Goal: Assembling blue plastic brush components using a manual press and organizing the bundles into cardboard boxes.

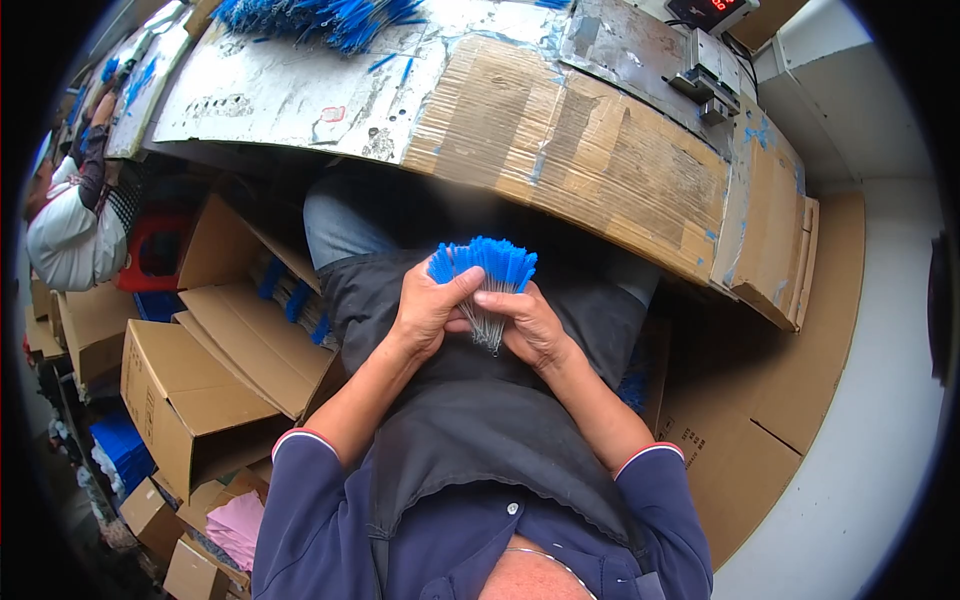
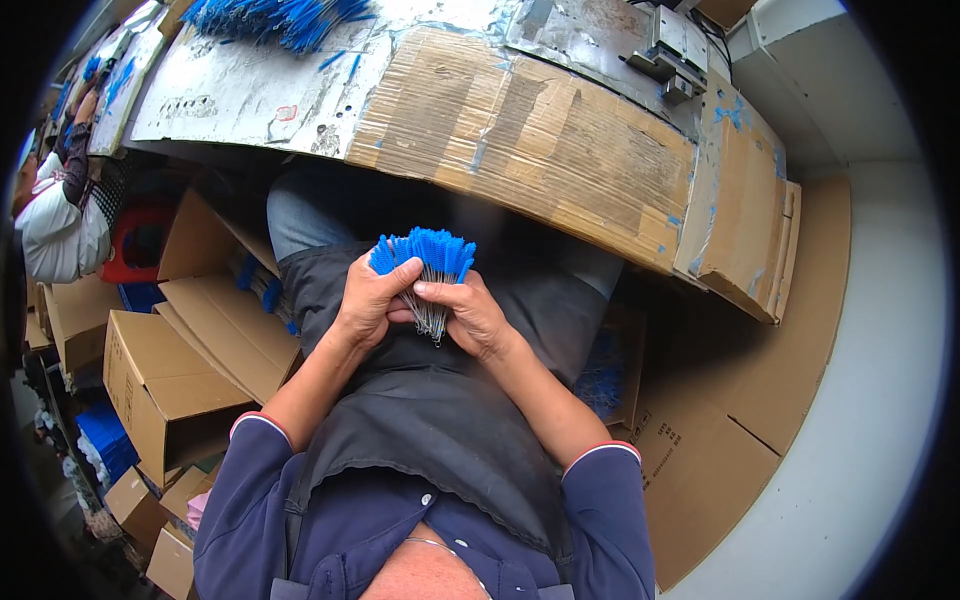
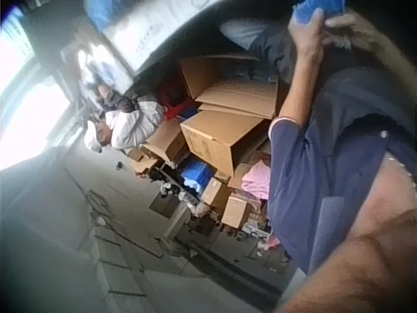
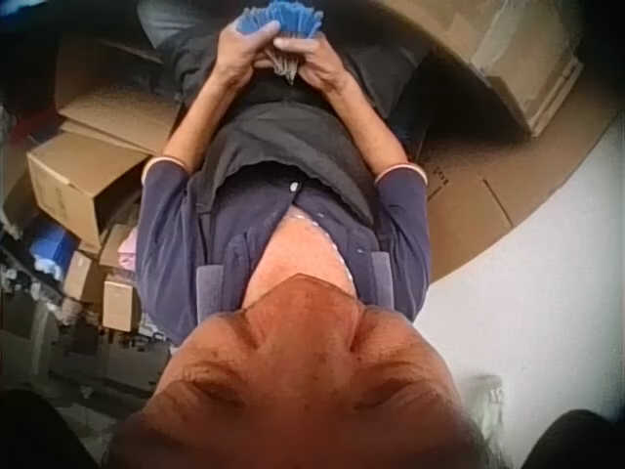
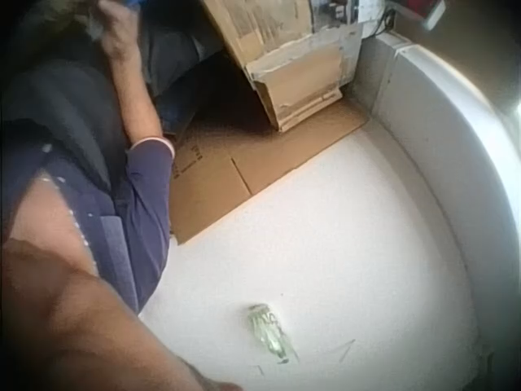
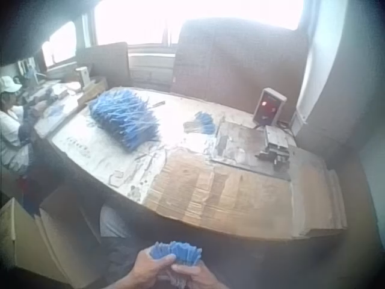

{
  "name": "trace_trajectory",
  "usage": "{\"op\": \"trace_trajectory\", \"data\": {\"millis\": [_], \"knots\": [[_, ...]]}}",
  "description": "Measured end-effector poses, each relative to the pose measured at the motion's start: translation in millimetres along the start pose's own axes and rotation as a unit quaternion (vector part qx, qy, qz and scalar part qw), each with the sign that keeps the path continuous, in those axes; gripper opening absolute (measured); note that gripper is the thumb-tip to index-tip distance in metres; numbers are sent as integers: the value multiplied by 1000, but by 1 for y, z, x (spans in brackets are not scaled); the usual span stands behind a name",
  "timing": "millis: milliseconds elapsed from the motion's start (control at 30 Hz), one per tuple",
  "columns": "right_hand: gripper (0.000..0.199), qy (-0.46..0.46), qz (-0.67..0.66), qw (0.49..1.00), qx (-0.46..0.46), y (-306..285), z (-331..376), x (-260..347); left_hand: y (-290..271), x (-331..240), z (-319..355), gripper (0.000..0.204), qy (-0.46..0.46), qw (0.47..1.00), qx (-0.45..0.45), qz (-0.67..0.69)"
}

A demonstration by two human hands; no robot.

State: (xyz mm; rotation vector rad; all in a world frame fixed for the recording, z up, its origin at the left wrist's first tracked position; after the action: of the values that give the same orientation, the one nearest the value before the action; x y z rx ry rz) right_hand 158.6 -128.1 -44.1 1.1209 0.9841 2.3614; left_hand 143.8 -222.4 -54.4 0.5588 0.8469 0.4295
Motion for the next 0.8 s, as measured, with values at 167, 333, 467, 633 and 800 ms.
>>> {"op": "trace_trajectory", "data": {"millis": [167,333,467,633,800], "knots": [[36,-33,-50,997,-41,-9,-3,2,-3,-15,-4,29,98,995,-19,3],[34,-56,-42,996,-51,-13,-1,5,4,-13,-5,26,53,998,-15,8],[32,-72,-48,995,-44,-6,0,13,-1,-10,-6,24,33,999,-22,10],[36,-73,-38,995,-59,-22,-5,0,-6,-12,-6,21,51,997,-58,-15],[38,-72,-38,995,-50,-11,-4,6,-11,-10,-6,28,69,995,-77,-4]]}}
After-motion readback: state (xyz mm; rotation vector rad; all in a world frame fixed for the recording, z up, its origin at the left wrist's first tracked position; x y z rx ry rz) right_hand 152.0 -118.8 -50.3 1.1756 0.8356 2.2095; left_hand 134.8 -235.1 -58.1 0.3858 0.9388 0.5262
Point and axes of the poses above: each hand's wrist, its own z-axis away from the middle knuckle, its own y-axis out of the palm, x = y × z, the point moved 10 cm from there along -z, towards the middle knuckle, and after that the axes turned 8 degrees about z, right-handed, at the moved point
